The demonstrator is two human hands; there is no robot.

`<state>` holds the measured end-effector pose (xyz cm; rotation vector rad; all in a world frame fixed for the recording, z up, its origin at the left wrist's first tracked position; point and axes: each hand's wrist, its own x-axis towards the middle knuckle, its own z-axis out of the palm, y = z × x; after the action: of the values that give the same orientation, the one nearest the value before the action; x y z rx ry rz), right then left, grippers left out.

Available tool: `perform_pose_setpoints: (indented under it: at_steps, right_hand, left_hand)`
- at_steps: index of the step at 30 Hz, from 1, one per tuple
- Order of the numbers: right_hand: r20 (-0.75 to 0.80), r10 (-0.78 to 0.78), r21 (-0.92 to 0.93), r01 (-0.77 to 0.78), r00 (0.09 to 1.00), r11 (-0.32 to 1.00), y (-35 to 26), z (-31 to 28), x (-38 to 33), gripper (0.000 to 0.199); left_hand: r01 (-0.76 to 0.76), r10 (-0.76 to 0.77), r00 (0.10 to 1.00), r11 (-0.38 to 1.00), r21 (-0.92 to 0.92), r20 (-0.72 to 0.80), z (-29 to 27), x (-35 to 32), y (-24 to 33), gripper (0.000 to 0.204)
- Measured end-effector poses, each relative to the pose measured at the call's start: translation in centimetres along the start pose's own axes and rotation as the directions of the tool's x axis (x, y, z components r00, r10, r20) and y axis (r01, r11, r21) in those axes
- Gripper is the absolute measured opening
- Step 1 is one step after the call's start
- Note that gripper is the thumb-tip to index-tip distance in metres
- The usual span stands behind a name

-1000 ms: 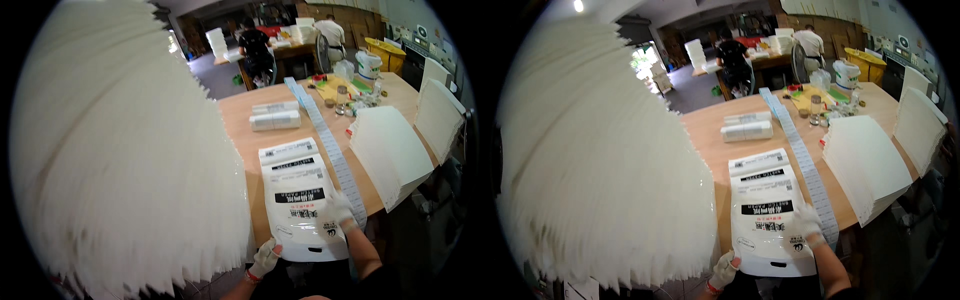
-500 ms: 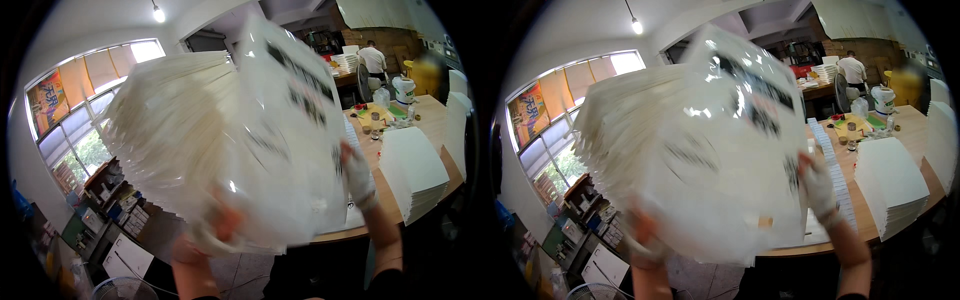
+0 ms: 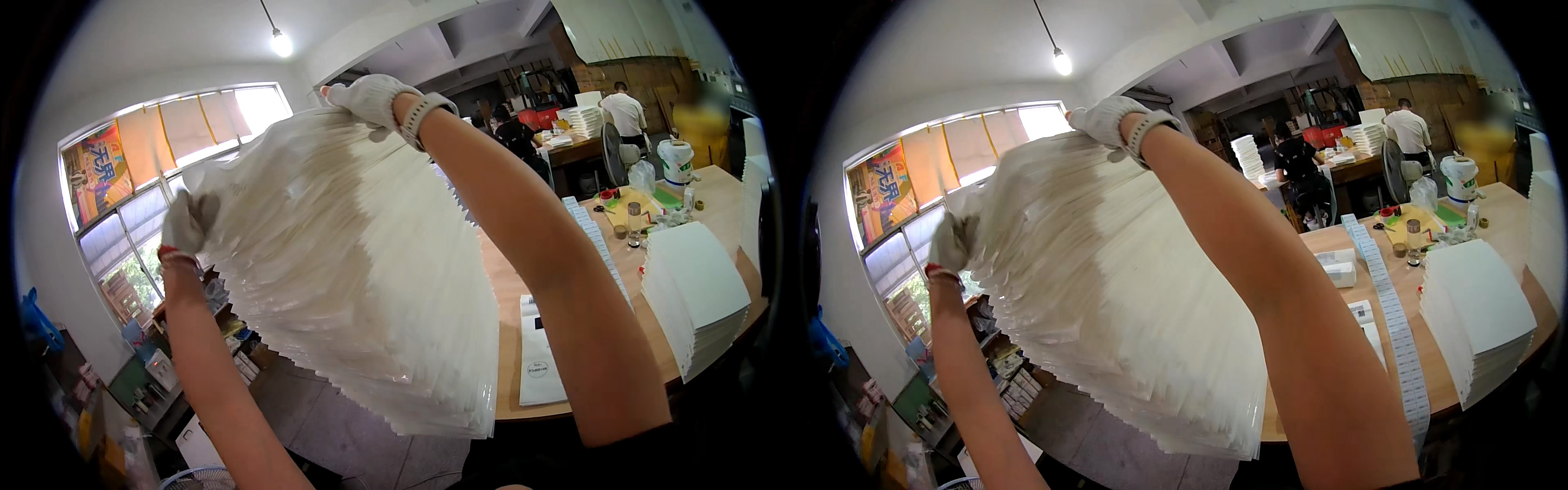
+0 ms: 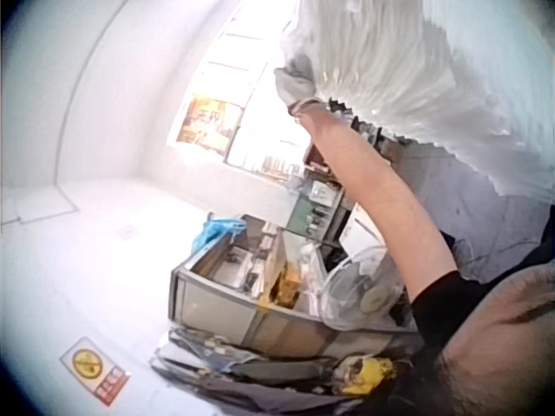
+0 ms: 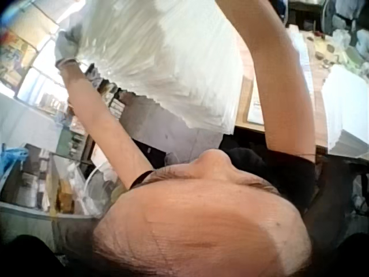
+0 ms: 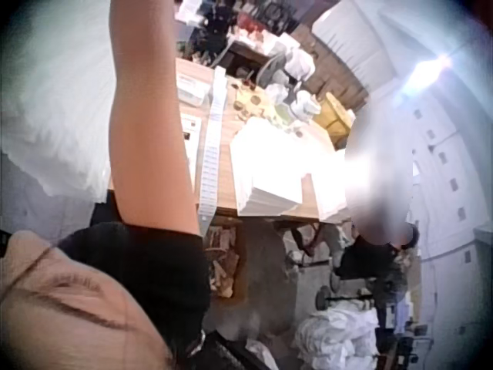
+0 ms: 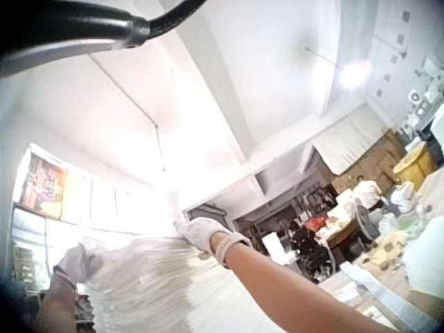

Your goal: The person repeatedly picks up stacks of white paper, places them into clear plastic packaging, and seals the packages on a table. The person works continuously, creating a growing pile of sealed packages.

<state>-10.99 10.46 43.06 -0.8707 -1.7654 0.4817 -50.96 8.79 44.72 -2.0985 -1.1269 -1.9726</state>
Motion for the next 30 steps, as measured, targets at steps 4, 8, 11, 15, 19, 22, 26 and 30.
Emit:
perform_pose_setpoints:
  at_steps: [4, 8, 11, 15, 19, 22, 26, 30]
  right_hand:
    - [0.005, -0.16, 0.338, 0.149, 0.987, 0.929, 3.4, -1.2, 0.5, 0.046]
    - [-0.155, -0.147, 0.474, 0.204, 0.977, 0.857, 13.6, -0.9, -8.3, 0.03]
    - [0.201, -0.125, -0.073, 0.142, 0.972, 0.987, 22.1, -3.1, -23.5, 0.008]
    - [0.005, 0.218, -0.855, -0.11, 0.976, 0.508, 31.0, -14.8, -41.7, 0.018]
    - [-0.253, 0.066, -0.966, -0.256, 0.965, 0.045, 29.8, -24.0, -49.2, 0.026]
    - [-0.314, 0.168, -0.921, -0.343, 0.934, 0.184, 32.2, -27.5, -53.1, 0.026]
    - [-0.37, 0.214, -0.865, -0.42, 0.904, 0.275, 33.2, -28.3, -52.5, 0.019]
    - [-0.401, 0.078, -0.902, -0.408, 0.913, 0.14, 30.8, -27.7, -50.9, 0.011]
  left_hand:
    - [0.181, -0.148, 0.983, 0.835, -0.519, 0.104, 0.9, -4.7, -4.6, 0.016]
    - [0.046, 0.047, 0.919, 0.973, 0.225, -0.391, 7.5, -21.5, -5.1, 0.043]
    - [0.011, 0.176, 0.941, 0.839, 0.543, -0.291, 8.9, -36.7, -10.2, 0.035]
    - [0.736, -0.722, 0.509, 0.648, 0.198, 0.469, 19.7, -60.0, -14.5, 0.033]
    - [0.914, -0.608, -0.343, -0.039, 0.404, 0.717, 24.9, -71.4, -13.7, 0.033]
    - [0.816, -0.527, 0.119, 0.534, 0.22, 0.841, 30.9, -67.6, -5.4, 0.034]
    - [0.831, -0.23, 0.233, 0.552, -0.07, 0.945, 38.1, -61.9, 0.7, 0.025]
    - [0.953, 0.218, -0.011, 0.296, -0.055, 0.976, 47.2, -58.0, 8.1, 0.039]
